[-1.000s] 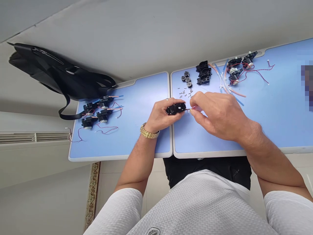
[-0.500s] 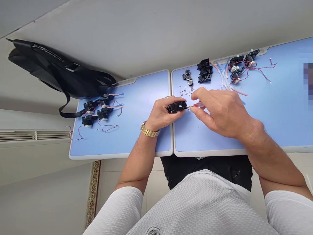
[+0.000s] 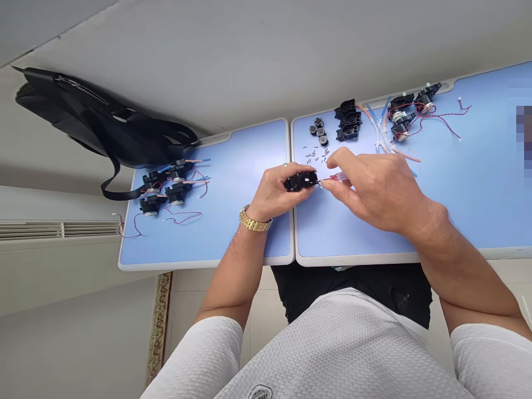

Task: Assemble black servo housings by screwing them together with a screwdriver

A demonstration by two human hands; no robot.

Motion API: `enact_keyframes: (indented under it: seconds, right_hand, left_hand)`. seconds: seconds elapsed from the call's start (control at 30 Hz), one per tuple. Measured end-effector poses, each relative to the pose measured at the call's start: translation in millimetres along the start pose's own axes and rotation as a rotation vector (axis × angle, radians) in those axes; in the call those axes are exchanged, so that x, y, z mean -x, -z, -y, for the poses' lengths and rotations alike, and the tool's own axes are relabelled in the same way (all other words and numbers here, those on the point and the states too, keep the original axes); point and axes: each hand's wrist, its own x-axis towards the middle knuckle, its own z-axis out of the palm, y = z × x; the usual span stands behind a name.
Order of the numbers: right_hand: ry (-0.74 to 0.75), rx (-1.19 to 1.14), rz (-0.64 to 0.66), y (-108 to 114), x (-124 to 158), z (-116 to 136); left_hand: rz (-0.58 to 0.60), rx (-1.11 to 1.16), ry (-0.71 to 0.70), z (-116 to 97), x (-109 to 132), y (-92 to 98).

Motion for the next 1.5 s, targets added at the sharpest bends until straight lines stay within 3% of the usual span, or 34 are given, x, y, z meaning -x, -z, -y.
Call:
enact_keyframes:
  seconds: [0.17, 0.43, 0.67, 0.97, 1.23, 1.5]
  right_hand:
    - [0.047, -0.024, 0.030, 0.5, -0.6, 1.1]
    - [-0.042, 0.085, 0.058, 0.6, 0.7, -8.3]
    - [-0.004, -0.084, 0.040, 1.2, -0.4, 1.2]
    - [-0.049, 0.063, 0.059, 2.4, 1.1, -8.3]
    - [-0.022, -0.080, 0.100, 3.8, -0.5, 1.9]
    - [-0.073, 0.067, 0.120, 1.5, 0.5, -9.2]
  left_hand:
    - [-0.001, -0.003, -0.002, 0.0, -1.0, 0.1]
    - [0.003, -0.001, -0.017, 0.9, -0.7, -0.2]
    - [0.003, -0.002, -0.002, 0.4, -0.9, 0.0]
    - [0.019, -0.018, -0.032, 0.2, -0.3, 0.1]
    - [-0.009, -0.012, -0.021, 3.1, -0.9, 0.6]
    - [0.017, -0.010, -0.013, 1.9, -0.7, 0.6]
